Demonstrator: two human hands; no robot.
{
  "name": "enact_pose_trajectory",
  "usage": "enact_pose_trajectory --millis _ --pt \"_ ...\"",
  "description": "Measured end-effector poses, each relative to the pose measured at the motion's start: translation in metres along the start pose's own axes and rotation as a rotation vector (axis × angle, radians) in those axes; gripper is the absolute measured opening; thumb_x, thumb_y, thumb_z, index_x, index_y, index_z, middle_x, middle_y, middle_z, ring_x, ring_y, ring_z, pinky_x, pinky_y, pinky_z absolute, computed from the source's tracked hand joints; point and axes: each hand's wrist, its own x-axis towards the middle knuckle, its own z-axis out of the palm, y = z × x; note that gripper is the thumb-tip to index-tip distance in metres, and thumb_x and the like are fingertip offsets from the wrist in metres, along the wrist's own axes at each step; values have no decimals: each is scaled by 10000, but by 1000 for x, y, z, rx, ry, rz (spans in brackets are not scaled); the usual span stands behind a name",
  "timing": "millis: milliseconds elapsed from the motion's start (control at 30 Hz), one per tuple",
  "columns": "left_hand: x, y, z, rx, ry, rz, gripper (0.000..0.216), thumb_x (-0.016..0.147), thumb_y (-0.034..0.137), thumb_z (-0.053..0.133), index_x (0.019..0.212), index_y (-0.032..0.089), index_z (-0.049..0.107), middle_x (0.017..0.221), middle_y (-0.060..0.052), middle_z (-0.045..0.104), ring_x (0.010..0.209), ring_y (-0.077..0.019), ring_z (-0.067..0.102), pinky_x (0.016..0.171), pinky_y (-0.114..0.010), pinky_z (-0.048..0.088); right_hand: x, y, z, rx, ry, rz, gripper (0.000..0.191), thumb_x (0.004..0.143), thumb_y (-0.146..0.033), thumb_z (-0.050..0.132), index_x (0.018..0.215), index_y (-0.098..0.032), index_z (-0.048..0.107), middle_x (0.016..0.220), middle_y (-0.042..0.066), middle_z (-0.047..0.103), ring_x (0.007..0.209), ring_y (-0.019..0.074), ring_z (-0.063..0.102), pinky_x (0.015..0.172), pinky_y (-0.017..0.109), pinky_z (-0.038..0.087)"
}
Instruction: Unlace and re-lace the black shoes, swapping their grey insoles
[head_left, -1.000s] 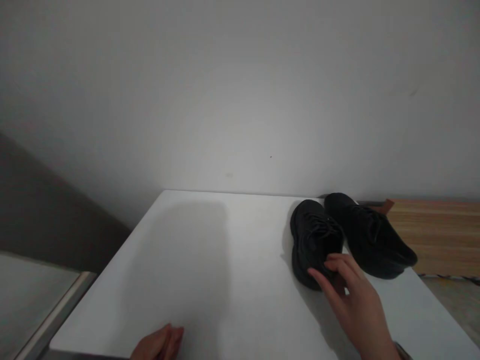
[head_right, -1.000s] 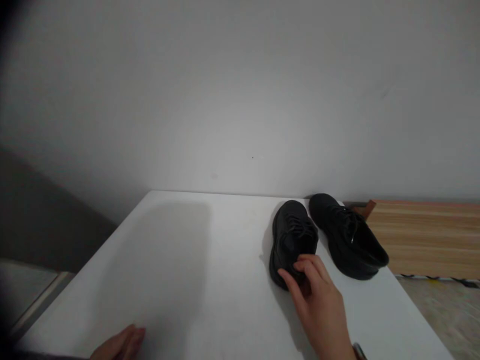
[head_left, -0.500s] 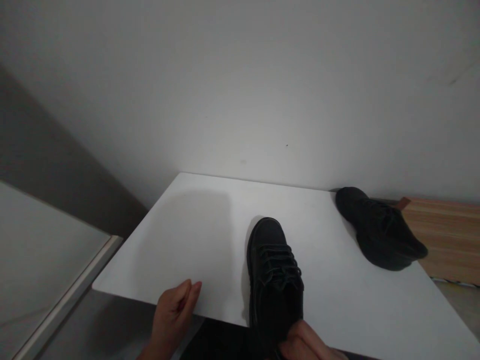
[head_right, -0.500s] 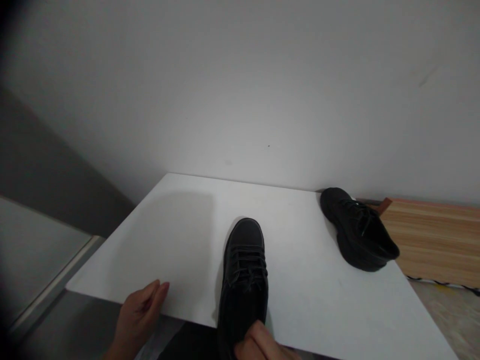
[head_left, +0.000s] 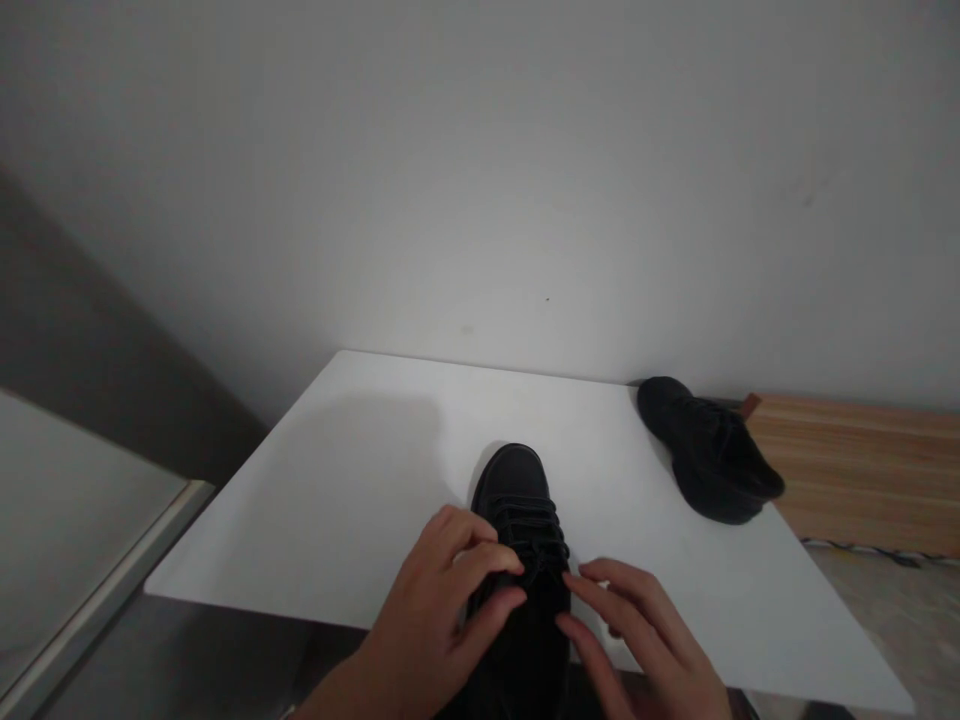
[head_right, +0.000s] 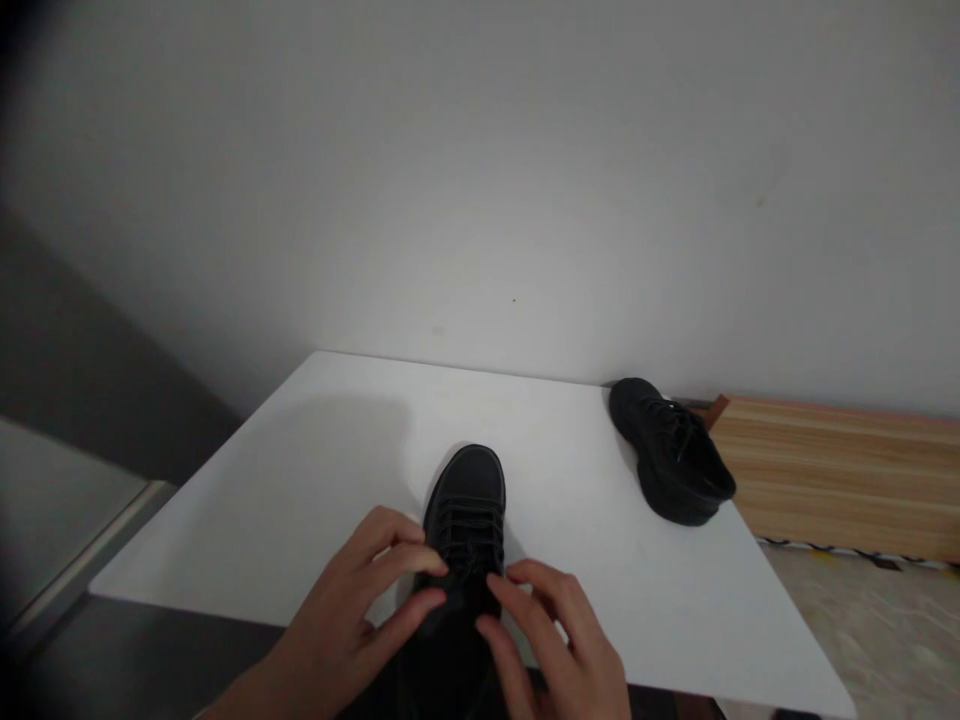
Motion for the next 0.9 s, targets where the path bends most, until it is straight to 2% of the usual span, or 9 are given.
enact_pose_trajectory --millis 100,233,400,533,600,733,833,900 --pt "9 0 11 157 12 35 161 917 97 595 1020 198 665 941 -59 630 877 -215 566 769 -344 475 13 8 5 -57 8 -34 244 929 -193 609 1157 -216 692 1038 126 684 802 200 707 678 298 632" --pt "10 -2 19 217 24 55 205 897 56 588 1026 192 671 912 -48 635 858 -218 555 756 -369 437 23 4 12 1 30 -43 229 918 -102 575 1066 -216 708 938 94 672 737 170 670 616 269 601" --pt "11 -4 21 281 31 98 170 914 60 575 986 191 656 867 -36 634 819 -206 551 730 -360 416 25 -9 -3 191 60 -45 258 876 -55 623 1057 -236 657 852 58 663 749 176 658 616 270 571" --pt "11 -5 23 194 17 80 205 877 19 576 958 201 627 914 -40 615 880 -212 546 784 -368 432 23 -10 -15 286 -8 -97 266 877 -77 623 1079 -249 639 846 57 667 748 192 655 621 295 568" --pt "9 -3 19 102 -16 38 208 860 21 562 941 208 605 976 -55 594 943 -222 542 821 -373 458 21 -5 -14 278 -12 -52 223 922 -146 582 1112 -243 647 916 84 674 821 212 670 669 313 581" --pt "1 0 2 -113 -140 -25 106 934 175 560 837 219 563 1007 -74 546 984 -225 550 833 -357 508 17 8 -1 238 16 184 220 967 -201 535 1159 -225 639 939 86 675 820 196 674 674 277 584" --pt "-4 -3 -11 -302 -168 -11 403 1030 424 415 719 217 567 929 -70 528 934 -216 577 789 -340 519 17 14 7 294 -12 307 173 980 -244 535 1110 -215 647 885 59 685 777 177 671 650 244 573" --pt "-4 -8 -13 -357 -119 -41 489 1041 472 350 700 219 593 874 -60 535 862 -196 592 742 -317 516 19 14 11 345 -17 342 143 981 -264 542 1043 -215 660 849 41 685 759 166 669 640 226 558"
